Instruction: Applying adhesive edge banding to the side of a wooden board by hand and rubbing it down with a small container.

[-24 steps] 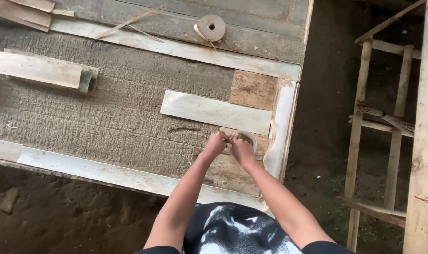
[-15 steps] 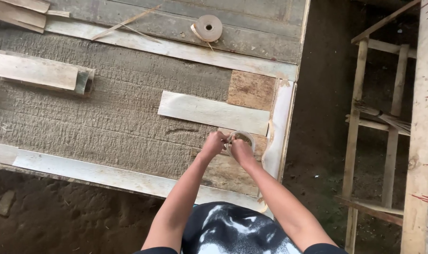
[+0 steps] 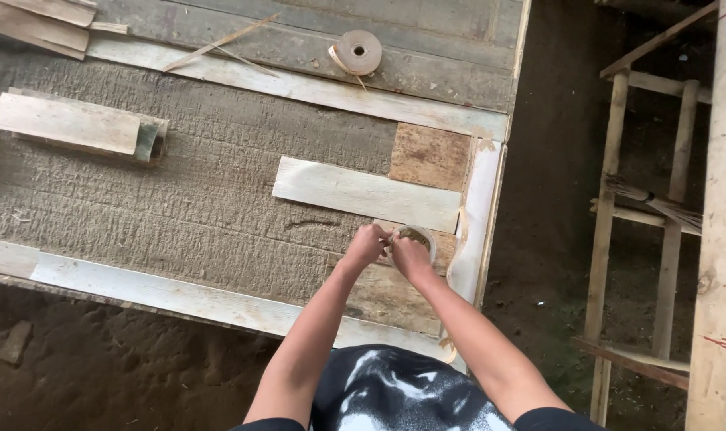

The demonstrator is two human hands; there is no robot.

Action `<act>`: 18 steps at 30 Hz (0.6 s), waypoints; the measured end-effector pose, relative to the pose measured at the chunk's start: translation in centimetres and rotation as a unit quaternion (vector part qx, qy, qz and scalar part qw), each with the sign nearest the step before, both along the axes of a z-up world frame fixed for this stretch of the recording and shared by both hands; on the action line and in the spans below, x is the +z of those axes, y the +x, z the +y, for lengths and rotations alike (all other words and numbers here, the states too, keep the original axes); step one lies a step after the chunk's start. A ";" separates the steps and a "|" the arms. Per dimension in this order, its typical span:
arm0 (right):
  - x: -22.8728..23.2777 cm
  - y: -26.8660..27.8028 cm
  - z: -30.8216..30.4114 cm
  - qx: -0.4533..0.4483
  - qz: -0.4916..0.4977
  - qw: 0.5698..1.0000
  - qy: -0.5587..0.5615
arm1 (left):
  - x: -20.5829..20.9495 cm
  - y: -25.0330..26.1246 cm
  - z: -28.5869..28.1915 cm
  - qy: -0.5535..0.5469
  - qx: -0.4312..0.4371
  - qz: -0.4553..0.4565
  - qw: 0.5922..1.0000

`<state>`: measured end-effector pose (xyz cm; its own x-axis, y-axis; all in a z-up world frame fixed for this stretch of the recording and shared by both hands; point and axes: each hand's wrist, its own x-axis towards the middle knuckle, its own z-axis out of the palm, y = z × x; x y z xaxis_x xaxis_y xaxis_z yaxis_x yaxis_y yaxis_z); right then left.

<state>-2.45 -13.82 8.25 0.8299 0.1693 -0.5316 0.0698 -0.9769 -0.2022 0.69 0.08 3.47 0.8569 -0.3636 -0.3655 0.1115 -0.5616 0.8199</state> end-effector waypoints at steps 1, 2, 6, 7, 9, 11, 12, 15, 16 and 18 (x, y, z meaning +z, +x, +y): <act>-0.5 0.0 0.2 0.001 0.000 1.000 0.001 | -0.6 0.1 0.1 0.001 0.001 0.000 1.000; -1.1 0.1 0.4 -0.005 -0.019 1.000 0.004 | -1.3 0.2 0.1 -0.001 0.001 0.005 1.000; -1.2 -0.4 0.6 -0.004 -0.091 0.996 0.012 | -0.3 0.5 0.1 0.009 -0.009 0.016 1.000; -0.8 -0.2 0.8 -0.006 -0.091 0.996 0.011 | -0.7 0.6 0.1 0.008 -0.011 0.016 1.000; 0.0 -0.2 1.1 -0.012 -0.096 0.995 0.012 | -1.6 0.7 0.1 -0.004 0.003 0.040 0.999; -0.6 0.0 0.6 -0.031 -0.077 0.996 0.024 | -0.9 0.6 0.3 -0.016 0.006 0.051 0.999; -0.9 0.2 0.3 -0.046 -0.059 0.997 0.037 | -0.5 0.6 0.3 -0.028 0.011 0.061 0.998; 2.8 1.4 -1.2 -0.156 0.052 0.976 0.143 | 1.4 1.1 0.2 0.021 -0.019 0.048 0.998; 5.9 1.4 -1.8 -0.159 0.052 0.975 0.143 | 1.7 1.2 0.2 0.021 -0.022 0.049 0.998; 12.0 1.3 -3.2 -0.315 0.070 0.913 0.249 | 2.1 1.7 0.2 0.100 -0.065 -0.003 0.993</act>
<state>-1.14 -17.01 20.21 0.7757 -0.0686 -0.6273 -0.5353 -0.5979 -0.5966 2.34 0.24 5.59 0.8093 -0.3922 -0.4373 0.0233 -0.7224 0.6911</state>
